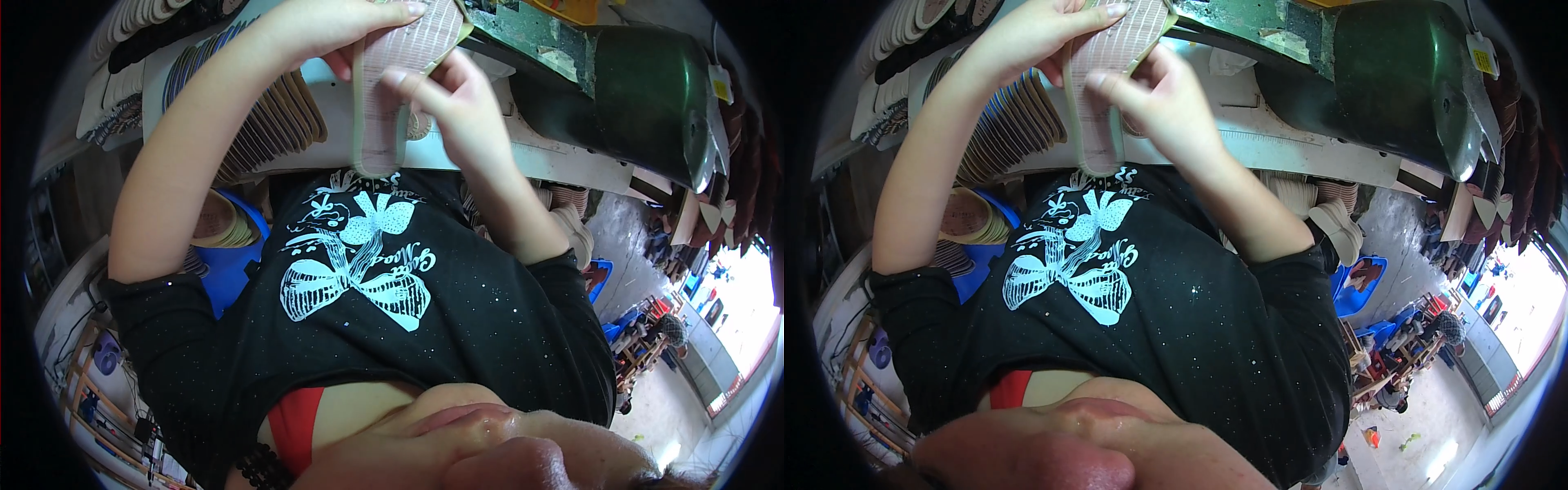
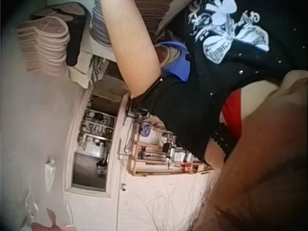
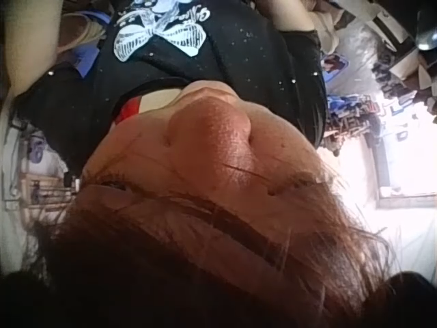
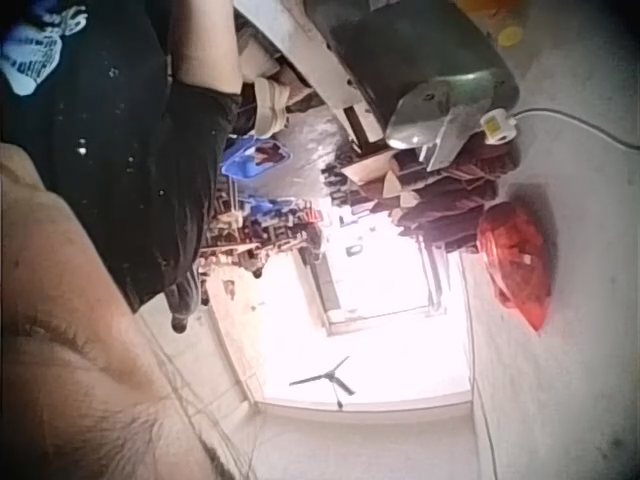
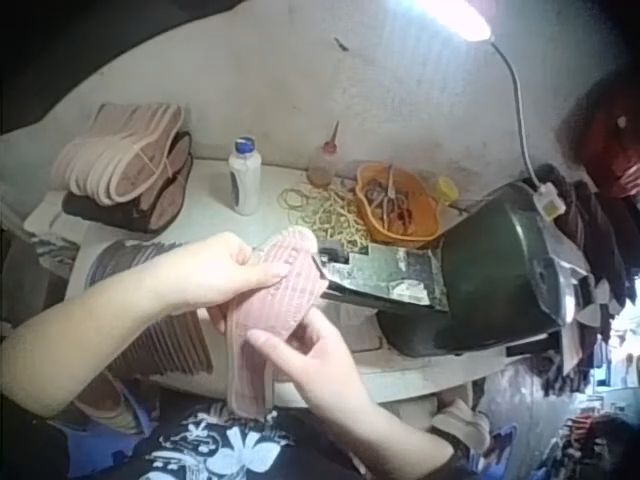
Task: The recorder is assembling or inspecting shoe insoles by aligning and stacking them at a workbench.
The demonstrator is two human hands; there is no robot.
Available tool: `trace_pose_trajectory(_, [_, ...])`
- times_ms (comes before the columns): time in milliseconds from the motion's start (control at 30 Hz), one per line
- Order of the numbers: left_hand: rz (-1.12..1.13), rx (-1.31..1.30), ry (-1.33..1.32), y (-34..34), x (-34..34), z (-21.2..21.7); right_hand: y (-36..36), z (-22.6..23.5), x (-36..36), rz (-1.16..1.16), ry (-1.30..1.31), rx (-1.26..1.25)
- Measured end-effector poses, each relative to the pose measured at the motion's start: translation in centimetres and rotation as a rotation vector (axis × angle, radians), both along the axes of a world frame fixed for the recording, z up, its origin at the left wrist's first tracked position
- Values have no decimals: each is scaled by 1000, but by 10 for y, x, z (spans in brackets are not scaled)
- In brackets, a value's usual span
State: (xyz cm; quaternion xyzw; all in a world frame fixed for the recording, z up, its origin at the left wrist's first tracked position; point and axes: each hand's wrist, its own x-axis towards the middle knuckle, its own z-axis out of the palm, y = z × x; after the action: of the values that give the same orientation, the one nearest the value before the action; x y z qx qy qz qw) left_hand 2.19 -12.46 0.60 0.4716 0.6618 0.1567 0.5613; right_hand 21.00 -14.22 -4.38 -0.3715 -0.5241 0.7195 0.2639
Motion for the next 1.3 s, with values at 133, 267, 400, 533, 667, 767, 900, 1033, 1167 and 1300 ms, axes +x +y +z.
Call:
trace_pose_trajectory(133, [25,-19,-121,0,7,1,-13,-11,3,-136,160,19])
trace_pose_trajectory(267, [-78,-36,-118,6,5,10,6,-16,12,-83,181,-59])
trace_pose_trajectory(400, [7,3,111,18,-3,-1,14,-18,14,-57,189,-80])
trace_pose_trajectory(533, [28,89,-14,20,2,5,15,-25,38,-6,-8,-9])
trace_pose_trajectory(667, [53,272,-7,31,0,-16,6,-38,52,-19,-113,79])
trace_pose_trajectory(767, [93,335,-74,34,-18,-14,13,-22,35,-32,-143,89])
trace_pose_trajectory(900, [-96,157,344,68,-16,-13,13,-7,20,-165,-142,171])
trace_pose_trajectory(1033, [-96,385,191,52,-45,-33,-9,10,0,-69,-235,428])
trace_pose_trajectory(1167, [172,444,-11,-34,-66,-39,-40,-21,4,119,-266,579])
trace_pose_trajectory(1300, [525,785,412,-84,-59,-69,-36,-70,11,273,-626,543])
